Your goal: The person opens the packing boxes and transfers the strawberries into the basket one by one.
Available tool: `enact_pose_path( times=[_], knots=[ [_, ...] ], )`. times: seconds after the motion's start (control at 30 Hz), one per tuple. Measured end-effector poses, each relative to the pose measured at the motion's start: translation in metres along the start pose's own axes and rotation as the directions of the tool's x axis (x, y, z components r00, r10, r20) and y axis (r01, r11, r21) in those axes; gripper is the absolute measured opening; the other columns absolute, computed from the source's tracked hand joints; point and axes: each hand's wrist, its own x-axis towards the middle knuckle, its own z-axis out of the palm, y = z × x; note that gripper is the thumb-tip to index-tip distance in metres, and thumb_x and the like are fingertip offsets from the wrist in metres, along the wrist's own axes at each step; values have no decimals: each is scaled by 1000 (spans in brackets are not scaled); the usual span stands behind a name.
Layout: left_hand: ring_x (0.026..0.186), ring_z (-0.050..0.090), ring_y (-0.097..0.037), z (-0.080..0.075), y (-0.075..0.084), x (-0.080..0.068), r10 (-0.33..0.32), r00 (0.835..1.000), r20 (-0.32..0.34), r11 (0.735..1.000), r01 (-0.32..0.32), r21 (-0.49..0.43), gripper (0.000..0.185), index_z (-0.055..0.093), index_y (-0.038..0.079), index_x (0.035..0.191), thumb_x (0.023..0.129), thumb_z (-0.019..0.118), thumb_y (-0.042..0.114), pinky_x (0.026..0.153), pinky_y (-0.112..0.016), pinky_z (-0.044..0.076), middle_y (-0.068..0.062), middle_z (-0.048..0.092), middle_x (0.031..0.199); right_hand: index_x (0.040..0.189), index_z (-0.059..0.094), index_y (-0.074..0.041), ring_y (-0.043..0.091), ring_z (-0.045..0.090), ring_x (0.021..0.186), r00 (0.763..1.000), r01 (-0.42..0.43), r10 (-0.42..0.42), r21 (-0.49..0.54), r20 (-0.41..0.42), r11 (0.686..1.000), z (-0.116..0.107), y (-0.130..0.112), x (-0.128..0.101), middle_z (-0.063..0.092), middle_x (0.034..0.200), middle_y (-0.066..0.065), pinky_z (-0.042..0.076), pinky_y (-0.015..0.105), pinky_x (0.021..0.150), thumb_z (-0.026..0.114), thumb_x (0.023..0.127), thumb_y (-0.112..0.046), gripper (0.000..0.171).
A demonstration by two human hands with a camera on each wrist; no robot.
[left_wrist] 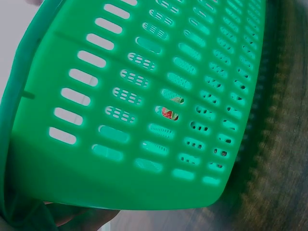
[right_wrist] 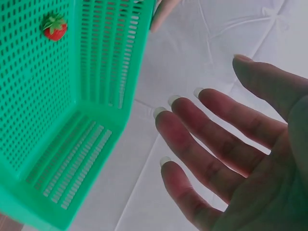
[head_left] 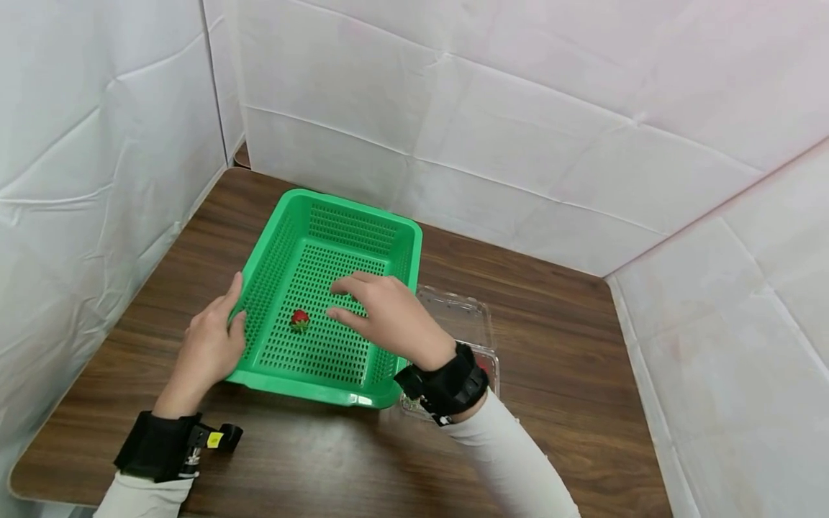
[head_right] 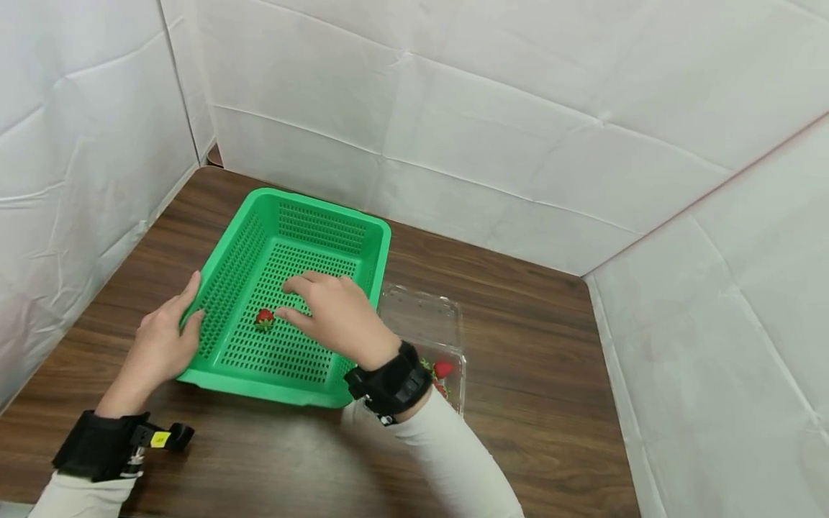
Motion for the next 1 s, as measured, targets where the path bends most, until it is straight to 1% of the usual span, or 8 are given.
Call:
enact_pose_path(
  times=[0.13, 0.23, 0.33, 0.47, 0.6, 0.73, 0.87, 1.0],
  knots=[
    [106, 54, -55, 1, -1, -1, -1, 1000, 5, 1000, 1, 1, 61, 15, 9, 156, 101, 42, 5, 80, -65, 44, -36, 46, 136, 115, 67, -13, 13, 65, 101, 996, -23, 26, 34, -82, 999, -2, 9, -18, 69, 115, 1, 51, 27, 88, 62, 96, -30, 27],
    [104, 55, -55, 1, -1, 0, 2, 1000, 6, 1000, -2, 1, 62, 14, 9, 156, 101, 43, 4, 79, -65, 44, -37, 47, 135, 113, 67, -14, 12, 65, 99, 989, -60, 68, 61, -134, 996, -1, 19, -32, 69, 114, 0, 51, 26, 86, 62, 96, -30, 24],
    [98, 57, -54, 1, -1, 0, 15, 1000, -8, 1000, -15, 2, 62, 16, 8, 155, 100, 44, 3, 76, -64, 45, -37, 48, 133, 113, 67, -14, 13, 65, 99, 980, -104, 118, 96, -160, 990, -1, 30, -46, 68, 114, 0, 51, 28, 86, 61, 96, -29, 24],
    [97, 58, -52, 1, -1, 0, 24, 999, -25, 1000, -24, 2, 62, 17, 7, 155, 100, 44, 2, 76, -64, 45, -36, 50, 131, 113, 67, -14, 16, 64, 100, 965, -184, 203, 124, -167, 975, 2, 46, -64, 68, 111, 1, 51, 32, 86, 60, 97, -29, 24],
    [99, 57, -53, 0, -1, 0, 30, 999, -31, 1000, -30, 3, 63, 17, 7, 155, 99, 44, 2, 77, -64, 45, -36, 50, 131, 113, 67, -13, 17, 65, 100, 952, -254, 272, 133, -138, 958, 9, 59, -79, 68, 108, 1, 53, 34, 86, 61, 96, -29, 23],
    [99, 57, -53, 1, -1, -1, 32, 999, -32, 999, -32, 10, 63, 16, 7, 155, 99, 45, 2, 77, -64, 45, -36, 50, 131, 110, 68, -12, 17, 67, 96, 946, -300, 311, 121, -85, 946, 22, 71, -91, 69, 105, 2, 54, 34, 83, 63, 95, -27, 22],
    [99, 57, -53, 2, -1, 0, 29, 999, -30, 999, -29, 21, 63, 16, 8, 155, 99, 45, 2, 77, -64, 45, -35, 49, 132, 107, 69, -10, 16, 67, 89, 944, -328, 330, 67, -20, 942, 39, 84, -100, 70, 99, 3, 55, 32, 78, 68, 91, -21, 19],
    [100, 57, -54, 2, -1, 0, 27, 999, -26, 999, -27, 26, 62, 16, 8, 155, 100, 44, 3, 77, -64, 45, -36, 48, 133, 110, 69, -6, 20, 67, 89, 938, -340, 340, -3, 60, 940, 54, 94, -107, 70, 101, 9, 55, 34, 75, 71, 89, -17, 24]
  ],
)
